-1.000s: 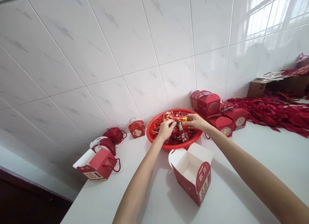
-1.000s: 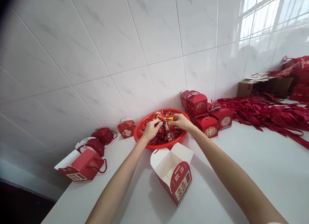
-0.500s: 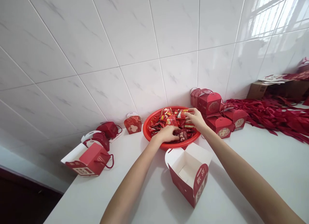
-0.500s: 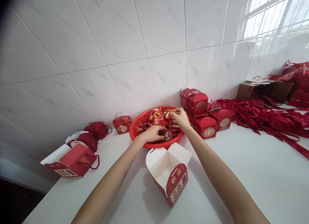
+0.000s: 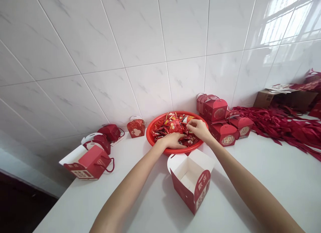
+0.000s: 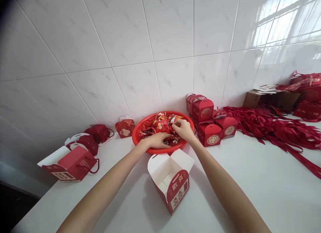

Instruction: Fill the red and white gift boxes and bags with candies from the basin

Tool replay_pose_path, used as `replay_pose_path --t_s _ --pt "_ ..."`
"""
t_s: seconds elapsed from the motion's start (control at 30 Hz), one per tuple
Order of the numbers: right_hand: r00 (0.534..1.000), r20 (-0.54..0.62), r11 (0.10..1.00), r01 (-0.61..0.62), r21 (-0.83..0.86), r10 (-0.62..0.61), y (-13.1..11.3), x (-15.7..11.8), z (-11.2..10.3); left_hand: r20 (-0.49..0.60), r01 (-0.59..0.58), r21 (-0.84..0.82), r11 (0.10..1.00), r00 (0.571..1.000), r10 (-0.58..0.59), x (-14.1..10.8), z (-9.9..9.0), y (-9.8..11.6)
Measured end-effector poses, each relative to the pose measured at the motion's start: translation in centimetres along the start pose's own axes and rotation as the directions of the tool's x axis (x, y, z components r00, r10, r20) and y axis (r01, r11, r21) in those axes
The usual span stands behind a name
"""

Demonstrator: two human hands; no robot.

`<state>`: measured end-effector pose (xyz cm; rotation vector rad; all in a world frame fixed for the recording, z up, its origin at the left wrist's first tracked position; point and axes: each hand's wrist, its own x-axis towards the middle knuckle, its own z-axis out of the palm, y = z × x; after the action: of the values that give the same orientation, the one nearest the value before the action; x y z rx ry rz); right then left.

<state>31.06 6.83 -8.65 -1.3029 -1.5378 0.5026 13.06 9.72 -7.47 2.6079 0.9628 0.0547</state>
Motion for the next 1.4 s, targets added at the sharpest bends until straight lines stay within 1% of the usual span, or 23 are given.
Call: replay_pose_path --t_s 0.07,0.17,0.3,0.37,0.43,0.57,0.63,0.7,0.73,0.8,0.83,0.87,0.9,0.93,0.97,1.03,1.07,1.1,1.17,1.27,1.3,1.33,1.4 --pt "0.998 0.054 0.992 0.033 -0.122 -0.026 -0.1 -0.1 0.1 -0.010 0.016 -0.024 1.000 1.000 -0.016 0.0 0.0 0.1" --pt "0.996 0.091 0.980 0.041 -0.194 -0.024 -0.3 -0.2 0.2 -0.061 0.054 -0.048 0.997 0.997 -0.057 -0.1 0.0 0.3" --pt "0.995 0.096 0.981 0.034 -0.191 -0.016 -0.2 -0.3 0.2 -0.185 0.106 0.023 0.994 0.978 -0.100 -0.2 0.1 0.2" --pt "0.997 0.082 0.983 0.025 -0.180 -0.010 -0.1 -0.4 0.1 -0.217 0.126 0.016 0.992 0.969 -0.119 -0.1 0.2 0.0" --pt "0.999 0.052 0.989 0.012 -0.150 -0.004 0.2 -0.3 0.1 -0.281 0.128 -0.015 0.992 0.951 -0.128 0.0 0.3 -0.3" --pt "1.000 0.003 0.995 0.029 -0.097 -0.029 0.8 -0.2 0.4 -0.479 0.062 -0.112 0.992 0.871 -0.109 0.3 0.3 -0.8" --pt "0.999 -0.007 0.996 0.042 -0.077 -0.042 1.1 -0.1 0.4 -0.535 0.025 -0.144 0.989 0.839 -0.099 0.2 0.2 -0.9" --pt "0.999 -0.041 0.999 0.003 -0.036 -0.005 1.1 0.0 0.4 -0.585 -0.017 -0.171 0.985 0.806 -0.088 0.1 0.0 -1.0" --pt "0.997 -0.068 0.999 -0.029 -0.014 0.028 1.0 -0.1 0.4 -0.619 -0.039 -0.185 0.982 0.781 -0.086 0.1 0.0 -1.0" --pt "0.992 -0.091 0.996 -0.081 0.029 0.084 0.7 -0.1 0.3 -0.701 -0.085 -0.207 0.975 0.708 -0.087 0.0 -0.1 -1.1" --pt "0.994 -0.061 0.995 -0.088 0.053 0.092 0.5 -0.2 0.2 -0.736 -0.112 -0.206 0.972 0.673 -0.078 -0.1 -0.1 -1.1" --pt "0.996 -0.009 0.993 -0.087 0.080 0.088 0.3 -0.3 0.2 -0.758 -0.138 -0.194 0.971 0.649 -0.059 -0.1 -0.1 -1.2" --pt "0.996 0.053 0.990 -0.083 0.111 0.078 0.0 -0.3 0.1 -0.764 -0.164 -0.176 0.971 0.645 -0.030 -0.1 -0.1 -1.2" --pt "0.992 0.108 0.986 -0.080 0.144 0.065 -0.1 -0.4 0.0 -0.750 -0.185 -0.155 0.970 0.661 0.006 -0.1 -0.1 -1.2" --pt "0.989 0.138 0.982 -0.074 0.175 0.051 -0.3 -0.4 -0.1 -0.722 -0.202 -0.135 0.970 0.691 0.043 -0.1 0.0 -1.1" --pt "0.991 0.133 0.971 -0.061 0.231 0.031 -0.4 -0.5 -0.3 -0.648 -0.218 -0.116 0.969 0.756 0.093 -0.2 0.0 -1.0" --pt "0.992 0.124 0.963 -0.056 0.263 0.024 -0.4 -0.5 -0.4 -0.616 -0.221 -0.113 0.969 0.781 0.107 -0.2 0.0 -0.8" --pt "0.993 0.120 0.952 -0.054 0.301 0.018 -0.4 -0.5 -0.5 -0.597 -0.224 -0.111 0.968 0.794 0.116 -0.3 0.0 -0.7" --pt "0.991 0.135 0.920 -0.071 0.385 0.020 -0.3 -0.5 -0.7 -0.606 -0.228 -0.114 0.967 0.787 0.114 -0.4 0.0 -0.5" --pt "0.984 0.177 0.879 -0.103 0.466 0.022 -0.4 -0.6 -1.0 -0.674 -0.222 -0.171 0.960 0.737 0.051 -0.4 0.0 -0.4" --pt "0.980 0.199 0.873 -0.115 0.474 0.021 -0.5 -0.7 -1.0 -0.684 -0.213 -0.208 0.955 0.730 0.013 -0.4 -0.1 -0.4" --pt "0.976 0.219 0.868 -0.127 0.479 0.022 -0.6 -0.7 -1.1 -0.680 -0.198 -0.249 0.948 0.733 -0.025 -0.4 -0.1 -0.4" --pt "0.974 0.222 0.855 -0.149 0.496 0.040 -0.8 -0.9 -1.1 -0.636 -0.152 -0.312 0.938 0.767 -0.087 -0.3 0.0 -0.5"
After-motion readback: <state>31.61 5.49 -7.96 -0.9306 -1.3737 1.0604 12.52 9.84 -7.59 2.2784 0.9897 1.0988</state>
